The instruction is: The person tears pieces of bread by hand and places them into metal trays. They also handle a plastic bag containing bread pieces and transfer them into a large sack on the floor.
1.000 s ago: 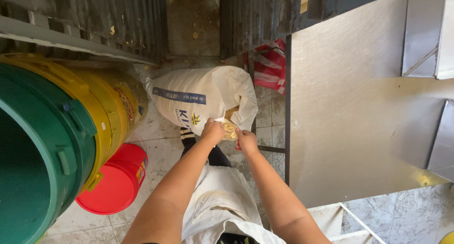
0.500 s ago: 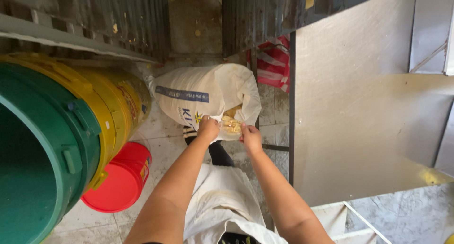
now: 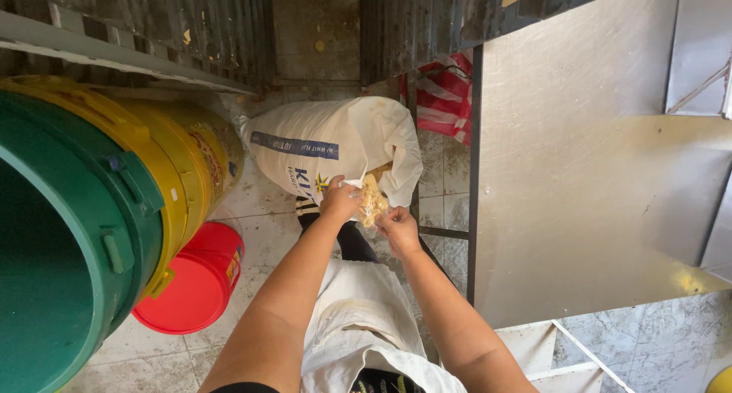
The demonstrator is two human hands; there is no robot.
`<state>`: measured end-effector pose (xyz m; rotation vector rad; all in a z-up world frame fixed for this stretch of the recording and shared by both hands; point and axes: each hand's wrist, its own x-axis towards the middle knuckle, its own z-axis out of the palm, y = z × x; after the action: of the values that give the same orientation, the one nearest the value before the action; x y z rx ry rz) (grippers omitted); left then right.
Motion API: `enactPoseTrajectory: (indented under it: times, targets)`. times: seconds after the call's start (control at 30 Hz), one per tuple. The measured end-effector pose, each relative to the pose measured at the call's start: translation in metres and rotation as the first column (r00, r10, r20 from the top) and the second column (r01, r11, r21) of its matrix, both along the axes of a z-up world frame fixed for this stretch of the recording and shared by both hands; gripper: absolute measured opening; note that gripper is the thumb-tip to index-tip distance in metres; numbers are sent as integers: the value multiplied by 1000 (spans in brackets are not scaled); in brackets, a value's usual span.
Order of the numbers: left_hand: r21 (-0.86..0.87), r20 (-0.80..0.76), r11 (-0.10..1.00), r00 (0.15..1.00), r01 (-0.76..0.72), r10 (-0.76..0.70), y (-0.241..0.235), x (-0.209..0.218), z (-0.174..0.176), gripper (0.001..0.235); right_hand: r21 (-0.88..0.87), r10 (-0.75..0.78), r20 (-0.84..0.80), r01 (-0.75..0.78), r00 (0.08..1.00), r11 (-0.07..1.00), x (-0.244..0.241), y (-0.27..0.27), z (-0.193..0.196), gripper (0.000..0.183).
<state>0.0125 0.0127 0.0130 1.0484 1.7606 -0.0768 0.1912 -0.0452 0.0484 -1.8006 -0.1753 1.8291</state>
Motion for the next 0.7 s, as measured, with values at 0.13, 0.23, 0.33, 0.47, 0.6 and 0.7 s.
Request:
enactPoseTrajectory:
  times: [0.13,0.23,0.33,0.47,0.6,0.7]
  targets:
    - [5,-7,997,997,77,-77,3,8,-5,14,11,0,-35,0,999,1000,-6,13,24,48]
    - [-26,-2,996,997,81,-82,2,17,-11,9,-93,144,-33,-146,989,985,-7,32,38,82]
    - [28,49,997,996,70,-71,2,15,-16,7,-91,293,24,-290,956,953,-10,53,31,59]
    - [66,47,990,991,124,-127,-3,16,-16,9,73,531,323,-580,784,812,-9,56,2,23]
    - [70,37,988,989,141,-144,-2,12,-16,11,182,546,549,-728,633,661,-7,49,-23,17]
    - [84,10,979,982,188,-189,-2,12,-15,14,78,623,393,-700,676,710,-4,50,-29,17]
